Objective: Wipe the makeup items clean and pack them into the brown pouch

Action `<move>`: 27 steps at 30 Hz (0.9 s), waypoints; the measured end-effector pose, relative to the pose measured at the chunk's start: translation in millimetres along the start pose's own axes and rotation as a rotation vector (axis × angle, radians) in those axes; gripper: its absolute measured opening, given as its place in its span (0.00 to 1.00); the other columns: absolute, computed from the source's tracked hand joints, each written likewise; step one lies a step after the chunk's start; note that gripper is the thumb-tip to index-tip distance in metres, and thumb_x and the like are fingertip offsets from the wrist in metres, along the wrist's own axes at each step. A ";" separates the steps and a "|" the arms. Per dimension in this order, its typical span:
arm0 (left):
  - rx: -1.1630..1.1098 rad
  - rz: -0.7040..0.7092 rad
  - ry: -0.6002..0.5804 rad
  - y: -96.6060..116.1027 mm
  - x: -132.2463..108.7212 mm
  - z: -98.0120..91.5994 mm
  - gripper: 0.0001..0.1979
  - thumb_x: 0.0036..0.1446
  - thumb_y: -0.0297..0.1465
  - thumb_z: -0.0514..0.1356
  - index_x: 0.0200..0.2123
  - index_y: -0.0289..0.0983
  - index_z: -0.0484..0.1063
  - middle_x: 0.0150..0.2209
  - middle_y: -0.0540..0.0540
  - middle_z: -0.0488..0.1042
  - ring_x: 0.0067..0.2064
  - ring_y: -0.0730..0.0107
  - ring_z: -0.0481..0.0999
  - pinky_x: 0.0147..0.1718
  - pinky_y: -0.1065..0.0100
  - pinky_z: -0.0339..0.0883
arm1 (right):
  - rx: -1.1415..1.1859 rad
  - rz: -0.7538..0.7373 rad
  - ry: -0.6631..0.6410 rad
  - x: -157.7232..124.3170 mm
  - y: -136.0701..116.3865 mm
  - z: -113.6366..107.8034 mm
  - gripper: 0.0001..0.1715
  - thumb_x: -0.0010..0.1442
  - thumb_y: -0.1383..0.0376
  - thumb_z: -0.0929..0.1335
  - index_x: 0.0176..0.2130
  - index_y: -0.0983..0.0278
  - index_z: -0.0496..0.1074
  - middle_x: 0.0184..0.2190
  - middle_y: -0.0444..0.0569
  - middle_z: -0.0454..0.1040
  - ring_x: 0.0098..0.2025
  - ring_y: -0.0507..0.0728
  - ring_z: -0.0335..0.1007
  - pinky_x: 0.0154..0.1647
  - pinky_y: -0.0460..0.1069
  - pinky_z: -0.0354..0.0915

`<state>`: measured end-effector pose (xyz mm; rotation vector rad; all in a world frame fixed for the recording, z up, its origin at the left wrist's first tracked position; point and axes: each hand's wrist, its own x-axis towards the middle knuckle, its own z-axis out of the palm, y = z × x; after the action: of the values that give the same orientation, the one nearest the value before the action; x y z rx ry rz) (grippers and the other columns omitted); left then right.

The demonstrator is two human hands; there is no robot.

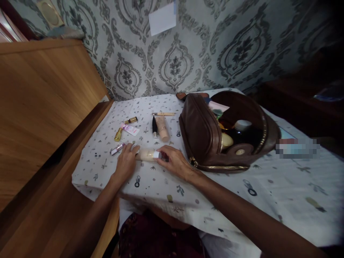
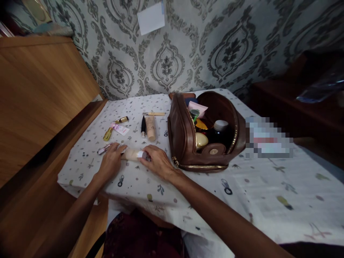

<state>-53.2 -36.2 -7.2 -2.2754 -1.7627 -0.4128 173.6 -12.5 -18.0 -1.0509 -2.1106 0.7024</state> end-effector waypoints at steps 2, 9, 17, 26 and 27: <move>0.006 0.005 -0.006 0.0 -0.1 -0.1 0.23 0.57 0.16 0.49 0.51 0.34 0.73 0.46 0.37 0.72 0.49 0.52 0.72 0.49 0.52 0.69 | 0.007 -0.015 -0.002 -1.0 -1.4 -0.7 0.09 0.58 0.65 0.69 0.41 0.63 0.72 0.33 0.48 0.71 0.33 0.55 0.66 0.36 0.49 0.62; 0.059 0.025 0.074 7.3 -6.1 -6.3 0.22 0.59 0.18 0.50 0.53 0.35 0.71 0.49 0.36 0.70 0.51 0.53 0.71 0.50 0.52 0.69 | 0.039 -0.076 -0.005 -3.1 -0.1 0.7 0.15 0.56 0.71 0.68 0.44 0.62 0.68 0.38 0.48 0.70 0.36 0.55 0.67 0.40 0.49 0.64; -0.071 0.243 0.271 57.5 -29.2 -12.4 0.26 0.62 0.19 0.49 0.62 0.39 0.61 0.51 0.37 0.67 0.52 0.57 0.69 0.46 0.60 0.71 | 0.073 0.014 -0.012 -3.1 -3.7 0.9 0.12 0.52 0.70 0.69 0.38 0.62 0.69 0.28 0.41 0.69 0.29 0.52 0.64 0.33 0.46 0.60; 0.047 0.131 0.242 28.4 -20.7 -6.1 0.24 0.60 0.17 0.49 0.59 0.35 0.65 0.50 0.34 0.66 0.52 0.53 0.67 0.46 0.55 0.71 | 0.141 0.109 -0.039 -1.7 -9.7 -3.4 0.08 0.54 0.63 0.71 0.31 0.63 0.68 0.22 0.39 0.68 0.24 0.50 0.61 0.27 0.45 0.56; 0.056 0.104 0.239 22.7 -19.7 -5.3 0.24 0.60 0.17 0.49 0.59 0.35 0.65 0.50 0.34 0.66 0.52 0.52 0.67 0.47 0.54 0.71 | 0.141 0.110 -0.042 -1.8 -9.8 -4.0 0.08 0.55 0.63 0.71 0.32 0.63 0.69 0.23 0.40 0.68 0.24 0.50 0.61 0.27 0.45 0.57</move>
<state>-36.2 -61.5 -9.6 -2.1652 -1.5145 -0.5810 172.8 -18.5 -9.2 -1.0886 -2.0177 0.9197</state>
